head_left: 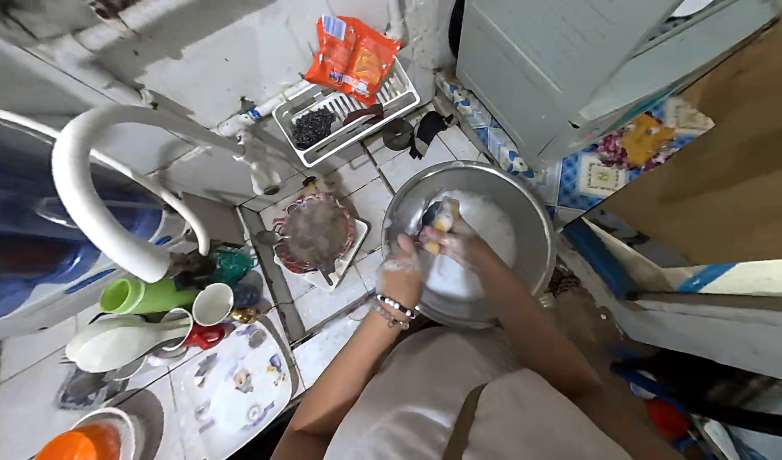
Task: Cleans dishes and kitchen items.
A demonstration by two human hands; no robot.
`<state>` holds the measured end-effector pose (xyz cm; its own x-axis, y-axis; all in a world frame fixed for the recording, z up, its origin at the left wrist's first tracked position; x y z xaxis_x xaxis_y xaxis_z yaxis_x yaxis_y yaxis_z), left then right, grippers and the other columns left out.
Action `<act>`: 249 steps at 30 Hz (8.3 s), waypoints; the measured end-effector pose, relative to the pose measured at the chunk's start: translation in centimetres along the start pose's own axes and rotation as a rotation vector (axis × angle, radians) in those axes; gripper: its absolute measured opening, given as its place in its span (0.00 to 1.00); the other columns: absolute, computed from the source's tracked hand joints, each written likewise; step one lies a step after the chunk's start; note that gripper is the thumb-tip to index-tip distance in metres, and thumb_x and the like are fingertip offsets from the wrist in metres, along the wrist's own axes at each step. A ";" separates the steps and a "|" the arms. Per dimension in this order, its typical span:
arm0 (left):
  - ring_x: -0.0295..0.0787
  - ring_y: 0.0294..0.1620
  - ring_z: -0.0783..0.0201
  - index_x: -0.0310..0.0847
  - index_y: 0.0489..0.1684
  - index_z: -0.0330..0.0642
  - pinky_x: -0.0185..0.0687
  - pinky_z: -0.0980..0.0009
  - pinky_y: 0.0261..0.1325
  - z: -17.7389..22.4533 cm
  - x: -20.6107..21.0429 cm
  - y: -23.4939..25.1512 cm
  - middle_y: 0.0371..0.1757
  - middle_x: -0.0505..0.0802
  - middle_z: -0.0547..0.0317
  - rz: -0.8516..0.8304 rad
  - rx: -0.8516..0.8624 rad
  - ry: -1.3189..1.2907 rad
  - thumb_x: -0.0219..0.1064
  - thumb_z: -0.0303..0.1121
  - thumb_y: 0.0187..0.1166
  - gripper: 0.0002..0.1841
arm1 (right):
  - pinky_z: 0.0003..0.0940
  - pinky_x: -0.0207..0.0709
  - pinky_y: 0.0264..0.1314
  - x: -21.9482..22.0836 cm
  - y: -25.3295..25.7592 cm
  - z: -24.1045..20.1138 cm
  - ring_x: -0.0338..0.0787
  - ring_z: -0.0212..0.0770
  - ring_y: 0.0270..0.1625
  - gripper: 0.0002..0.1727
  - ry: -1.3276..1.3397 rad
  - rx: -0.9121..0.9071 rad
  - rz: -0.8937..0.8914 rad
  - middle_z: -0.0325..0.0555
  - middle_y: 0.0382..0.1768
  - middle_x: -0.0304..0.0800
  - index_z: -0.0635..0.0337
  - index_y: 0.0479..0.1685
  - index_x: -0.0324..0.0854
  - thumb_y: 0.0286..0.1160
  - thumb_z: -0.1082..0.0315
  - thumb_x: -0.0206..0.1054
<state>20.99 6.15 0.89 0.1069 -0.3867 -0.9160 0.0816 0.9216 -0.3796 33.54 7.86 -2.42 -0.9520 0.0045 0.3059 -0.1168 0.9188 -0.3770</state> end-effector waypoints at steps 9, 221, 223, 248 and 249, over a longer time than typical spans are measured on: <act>0.80 0.39 0.58 0.79 0.57 0.26 0.77 0.61 0.50 0.5 1.0 0.2 0.38 0.84 0.46 -0.141 0.182 -0.759 0.40 0.38 0.97 0.24 | 0.32 0.88 0.43 -0.9 1.3 -0.9 0.91 0.37 0.34 0.07 0.226 -0.019 0.137 0.45 0.32 0.88 0.67 0.57 0.74 0.87 0.76 0.58; 0.86 0.53 0.63 0.76 0.69 0.25 0.81 0.66 0.61 -7.9 1.1 -1.5 0.56 0.88 0.41 -0.026 0.224 -1.007 0.52 0.33 0.92 0.19 | 0.28 0.85 0.62 7.2 0.7 1.4 0.93 0.31 0.50 0.11 -0.274 -0.358 -0.161 0.52 0.44 0.94 0.77 0.53 0.83 0.75 0.80 0.67; 0.85 0.62 0.62 0.74 0.72 0.24 0.81 0.68 0.67 -10.1 0.1 -1.7 0.66 0.86 0.39 0.009 0.279 -1.056 0.61 0.33 0.85 0.23 | 0.29 0.84 0.62 7.0 0.4 0.1 0.92 0.32 0.49 0.14 -0.566 -0.453 -0.174 0.53 0.46 0.94 0.75 0.54 0.85 0.73 0.76 0.72; 0.93 0.34 0.69 0.92 0.42 0.30 0.89 0.73 0.46 -26.1 -0.5 -9.8 0.34 0.96 0.50 0.635 0.411 -0.790 0.63 0.31 0.84 0.13 | 0.45 0.81 0.47 21.6 -2.0 -0.2 0.85 0.46 0.37 0.17 -1.348 -0.056 -0.938 0.58 0.41 0.87 0.71 0.59 0.82 0.83 0.65 0.67; 0.92 0.33 0.69 0.91 0.43 0.29 0.88 0.74 0.45 -26.2 -0.7 -10.2 0.33 0.95 0.50 0.524 0.436 -0.785 0.62 0.30 0.84 0.13 | 0.53 0.80 0.56 22.3 -2.3 -0.2 0.88 0.55 0.44 0.18 -1.406 -0.054 -0.968 0.65 0.48 0.88 0.73 0.62 0.81 0.82 0.67 0.68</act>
<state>-5.90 -2.09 2.01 0.8345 0.0014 -0.5509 0.1735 0.9484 0.2652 12.62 5.91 5.46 -0.0453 -0.8192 -0.5718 -0.7780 0.3880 -0.4942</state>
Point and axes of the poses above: each hand's wrist, its own y-axis towards the middle knuckle, its own x-axis out of the palm, z = x × y, the point moved 2 cm from there along y, towards the middle knuckle
